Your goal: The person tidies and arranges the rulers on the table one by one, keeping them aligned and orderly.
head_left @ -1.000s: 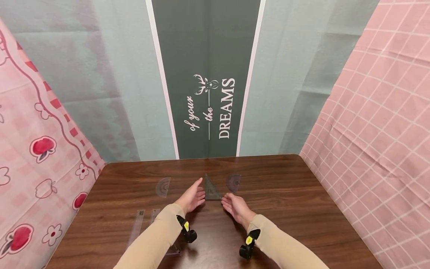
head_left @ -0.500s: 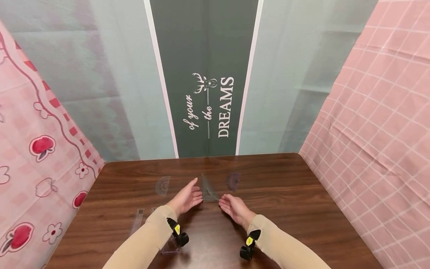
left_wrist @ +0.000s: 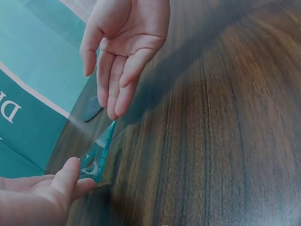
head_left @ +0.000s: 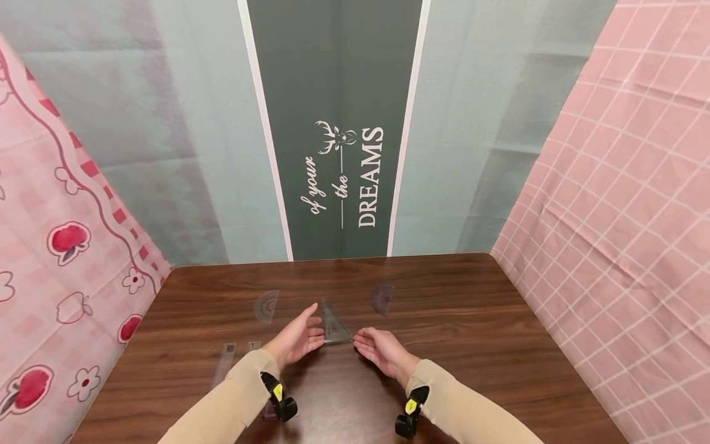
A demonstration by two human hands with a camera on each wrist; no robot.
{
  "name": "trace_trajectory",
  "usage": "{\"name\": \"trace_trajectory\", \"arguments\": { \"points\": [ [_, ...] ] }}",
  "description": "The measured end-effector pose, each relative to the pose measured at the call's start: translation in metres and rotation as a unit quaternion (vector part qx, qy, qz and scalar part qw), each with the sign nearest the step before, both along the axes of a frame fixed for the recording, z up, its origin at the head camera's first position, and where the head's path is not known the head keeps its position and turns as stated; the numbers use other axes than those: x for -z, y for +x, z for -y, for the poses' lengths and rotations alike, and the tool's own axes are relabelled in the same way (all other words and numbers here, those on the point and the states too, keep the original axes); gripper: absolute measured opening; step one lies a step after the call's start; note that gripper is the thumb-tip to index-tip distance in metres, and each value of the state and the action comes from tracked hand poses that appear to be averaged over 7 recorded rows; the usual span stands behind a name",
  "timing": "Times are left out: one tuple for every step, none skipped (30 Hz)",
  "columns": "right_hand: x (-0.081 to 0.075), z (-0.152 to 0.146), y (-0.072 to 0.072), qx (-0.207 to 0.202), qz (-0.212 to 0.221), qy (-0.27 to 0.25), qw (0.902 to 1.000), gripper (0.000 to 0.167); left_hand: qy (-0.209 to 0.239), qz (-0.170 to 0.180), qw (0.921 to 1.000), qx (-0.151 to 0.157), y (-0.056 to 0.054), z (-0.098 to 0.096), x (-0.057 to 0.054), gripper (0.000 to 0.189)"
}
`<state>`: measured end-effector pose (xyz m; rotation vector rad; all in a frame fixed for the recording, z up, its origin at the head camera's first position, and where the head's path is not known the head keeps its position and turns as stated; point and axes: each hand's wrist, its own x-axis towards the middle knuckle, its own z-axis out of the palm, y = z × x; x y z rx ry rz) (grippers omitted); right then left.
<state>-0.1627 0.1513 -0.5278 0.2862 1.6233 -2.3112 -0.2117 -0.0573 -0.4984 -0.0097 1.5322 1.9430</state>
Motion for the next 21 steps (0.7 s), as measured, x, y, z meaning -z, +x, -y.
{"name": "trace_trajectory", "arguments": {
  "points": [
    [0.001,0.000,0.000,-0.002,-0.001,0.000,1.0000,0.046,-0.001,0.000,1.0000,0.001,0.000,0.001,0.000,0.084],
    [0.001,0.001,0.001,-0.005,-0.002,0.000,1.0000,0.046,-0.004,-0.001,1.0000,0.001,0.001,0.001,0.000,0.084],
    [0.001,0.001,0.001,-0.007,-0.003,0.000,1.0000,0.046,-0.005,-0.001,1.0000,0.002,0.001,0.002,0.000,0.084],
    [0.002,0.001,0.001,-0.009,-0.003,0.000,1.0000,0.046,-0.006,-0.001,1.0000,0.005,0.002,0.003,0.000,0.083],
    [0.002,0.001,0.002,-0.009,-0.002,-0.001,1.0000,0.045,-0.006,-0.003,0.9999,0.008,0.002,0.003,-0.001,0.083],
    [0.002,0.001,0.002,-0.011,-0.004,0.000,0.9999,0.045,-0.007,-0.003,0.9999,0.011,0.003,0.004,-0.001,0.082],
    [0.001,0.002,0.003,-0.013,-0.003,0.000,0.9999,0.045,-0.007,-0.004,0.9999,0.012,0.003,0.005,-0.001,0.082],
    [0.001,0.002,0.004,-0.014,-0.002,0.001,0.9999,0.046,-0.007,-0.004,0.9999,0.013,0.004,0.005,-0.001,0.082],
    [0.000,0.002,0.005,-0.015,-0.001,0.001,0.9999,0.046,-0.007,-0.005,0.9998,0.016,0.005,0.006,-0.001,0.082],
    [-0.001,0.003,0.006,-0.016,-0.001,0.002,0.9999,0.046,-0.008,-0.005,0.9998,0.016,0.005,0.007,-0.001,0.083],
    [-0.002,0.004,0.008,-0.018,-0.002,0.002,0.9998,0.047,-0.009,-0.007,0.9998,0.017,0.006,0.008,-0.001,0.083],
    [-0.002,0.004,0.009,-0.019,-0.003,0.003,0.9998,0.047,-0.011,-0.007,0.9998,0.017,0.006,0.009,-0.001,0.083],
    [-0.002,0.005,0.009,-0.020,-0.003,0.002,0.9998,0.047,-0.013,-0.008,0.9997,0.017,0.006,0.009,-0.001,0.083],
    [0.000,0.005,0.010,-0.021,-0.006,0.002,0.9998,0.048,-0.013,-0.008,0.9997,0.017,0.007,0.010,-0.001,0.084],
    [0.002,0.004,0.010,-0.025,-0.013,0.001,0.9996,0.049,-0.014,-0.011,0.9997,0.019,0.007,0.011,-0.001,0.083],
    [0.004,0.004,0.010,-0.028,-0.019,-0.001,0.9994,0.050,-0.015,-0.011,0.9997,0.019,0.007,0.011,-0.001,0.083],
    [0.006,0.003,0.010,-0.030,-0.023,-0.005,0.9993,0.050,-0.015,-0.013,0.9996,0.020,0.007,0.012,-0.001,0.085],
    [0.018,0.000,0.005,-0.039,-0.040,-0.022,0.9982,0.049,-0.015,-0.011,0.9996,0.020,0.007,0.012,-0.002,0.085],
    [0.020,-0.001,0.005,-0.042,-0.044,-0.026,0.9978,0.050,-0.014,-0.011,0.9996,0.020,0.007,0.012,-0.002,0.086],
    [0.021,-0.002,0.005,-0.044,-0.046,-0.029,0.9976,0.050,-0.012,-0.010,0.9997,0.020,0.007,0.013,-0.002,0.086],
    [0.022,-0.002,0.005,-0.046,-0.049,-0.032,0.9972,0.050,-0.012,-0.011,0.9997,0.020,0.008,0.013,-0.003,0.087]
  ]
}}
